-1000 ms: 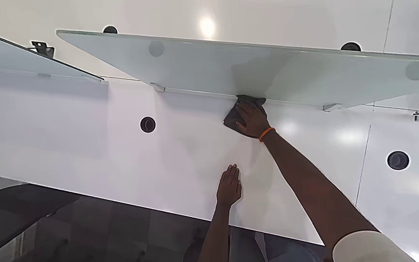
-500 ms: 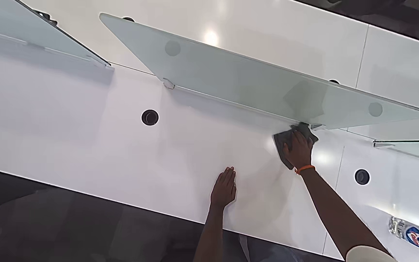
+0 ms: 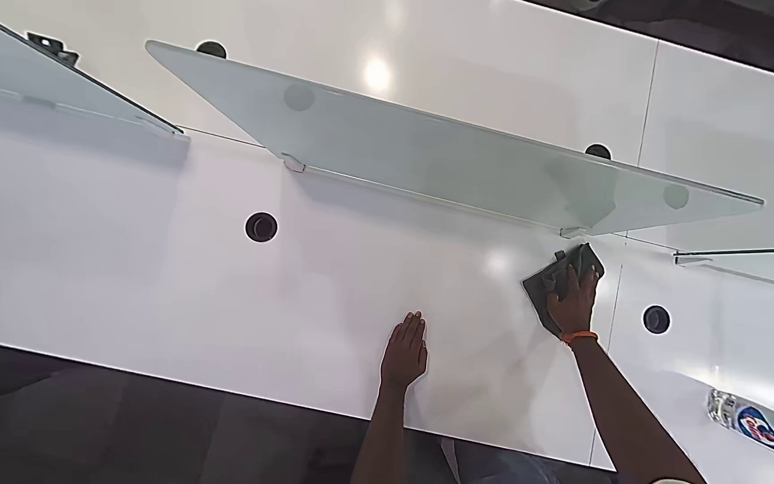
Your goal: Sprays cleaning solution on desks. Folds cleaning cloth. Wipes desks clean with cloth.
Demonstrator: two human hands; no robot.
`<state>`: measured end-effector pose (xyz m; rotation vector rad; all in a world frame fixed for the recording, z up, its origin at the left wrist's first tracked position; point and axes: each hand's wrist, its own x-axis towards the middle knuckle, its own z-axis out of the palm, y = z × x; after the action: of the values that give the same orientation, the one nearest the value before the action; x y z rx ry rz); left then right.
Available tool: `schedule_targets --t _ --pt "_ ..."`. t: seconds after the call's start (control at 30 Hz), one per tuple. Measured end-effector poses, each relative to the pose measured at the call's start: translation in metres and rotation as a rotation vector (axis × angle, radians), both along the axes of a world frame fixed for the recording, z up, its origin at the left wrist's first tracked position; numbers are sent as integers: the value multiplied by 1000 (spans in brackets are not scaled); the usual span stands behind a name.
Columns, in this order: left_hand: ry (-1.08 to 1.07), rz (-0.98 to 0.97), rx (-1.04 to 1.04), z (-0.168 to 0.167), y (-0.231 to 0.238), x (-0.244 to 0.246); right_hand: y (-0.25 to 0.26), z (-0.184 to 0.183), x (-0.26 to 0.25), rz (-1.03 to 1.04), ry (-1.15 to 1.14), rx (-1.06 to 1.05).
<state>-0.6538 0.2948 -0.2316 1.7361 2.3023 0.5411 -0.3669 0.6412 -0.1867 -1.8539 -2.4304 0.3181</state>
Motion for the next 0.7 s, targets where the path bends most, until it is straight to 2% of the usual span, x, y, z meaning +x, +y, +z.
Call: schedule_targets --t 0.2,0.3,0.4,0.53,0.6,0.7 --pt "-8 16 -29 2 1 2 12 -7 -54 46 78 9" --pt "-3 19 -19 3 2 1 17 -3 -108 133 147 -23" --pt "-14 20 -20 2 1 2 12 -4 -158 103 155 -39" --pt "-14 30 -8 2 1 2 8 -4 -175 66 103 -46" --pt "-19 29 -9 3 1 3 3 1 -184 130 106 -63" --pt "-30 27 -8 2 1 3 -13 0 -227 314 137 -61"
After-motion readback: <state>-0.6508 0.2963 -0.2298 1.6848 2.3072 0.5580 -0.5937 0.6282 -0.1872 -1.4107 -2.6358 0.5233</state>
